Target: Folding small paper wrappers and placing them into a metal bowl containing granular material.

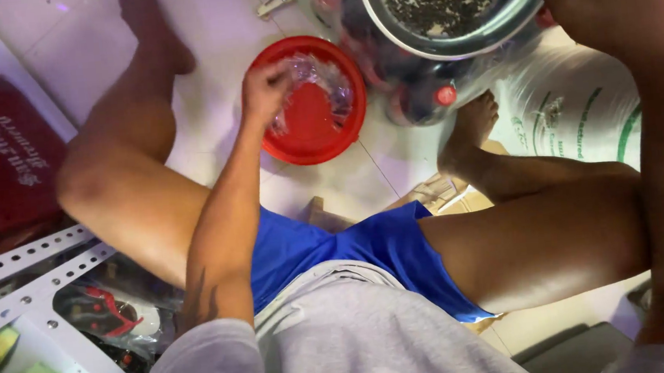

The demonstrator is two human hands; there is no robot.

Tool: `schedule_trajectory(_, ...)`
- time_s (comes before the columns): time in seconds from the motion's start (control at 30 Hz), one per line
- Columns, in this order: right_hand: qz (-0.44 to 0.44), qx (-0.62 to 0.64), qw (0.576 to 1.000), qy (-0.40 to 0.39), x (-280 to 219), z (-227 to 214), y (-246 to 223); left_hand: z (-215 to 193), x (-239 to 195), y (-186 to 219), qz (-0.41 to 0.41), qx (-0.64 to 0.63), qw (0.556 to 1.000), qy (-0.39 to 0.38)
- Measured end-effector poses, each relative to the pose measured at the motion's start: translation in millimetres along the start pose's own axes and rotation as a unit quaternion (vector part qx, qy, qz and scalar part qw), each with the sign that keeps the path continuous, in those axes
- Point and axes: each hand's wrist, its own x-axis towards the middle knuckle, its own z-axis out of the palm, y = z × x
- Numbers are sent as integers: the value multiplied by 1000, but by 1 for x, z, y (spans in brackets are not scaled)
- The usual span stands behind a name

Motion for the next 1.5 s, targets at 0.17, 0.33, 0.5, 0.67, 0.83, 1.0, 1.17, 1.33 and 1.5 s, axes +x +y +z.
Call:
schedule_trajectory(0.17, -3, -16, 1000, -19, -7, -1, 13, 56, -22, -152, -80, 15, 987, -141)
schedule_trajectory(0.33, -89, -63, 993, -42, -3, 1, 24, 101, -20, -147, -403, -374, 835, -21)
schedule_trajectory(0.5, -68, -88, 991, -68, 4, 5, 19, 114, -22, -148, -238, -160, 951, -114)
schedule_trajectory(0.67, -51, -107, 990, -81, 11, 9, 18, 129, -13, -156, -378, -558, 739, 0)
schedule_trajectory(0.83, -54, -73, 992, -88, 18, 11, 11, 110, -30, -121, -184, -44, 979, -81)
schedule_trajectory(1.0, -66, -81, 991, -87, 23, 15, 16, 102, -42, -98, -197, 167, 965, -46)
schedule_trajectory(1.17, -72, -91, 989, -90, 25, 17, 18, 114, -44, -130, -129, 131, 983, -27)
schedule_trajectory(1.33, -52, -75, 990, -104, 23, 13, 16, 112, -46, -120, -128, 179, 974, -62)
schedule_trajectory(1.5, -100, -106, 987, -72, 20, 8, 11, 140, -37, -160, -263, -382, 886, 2)
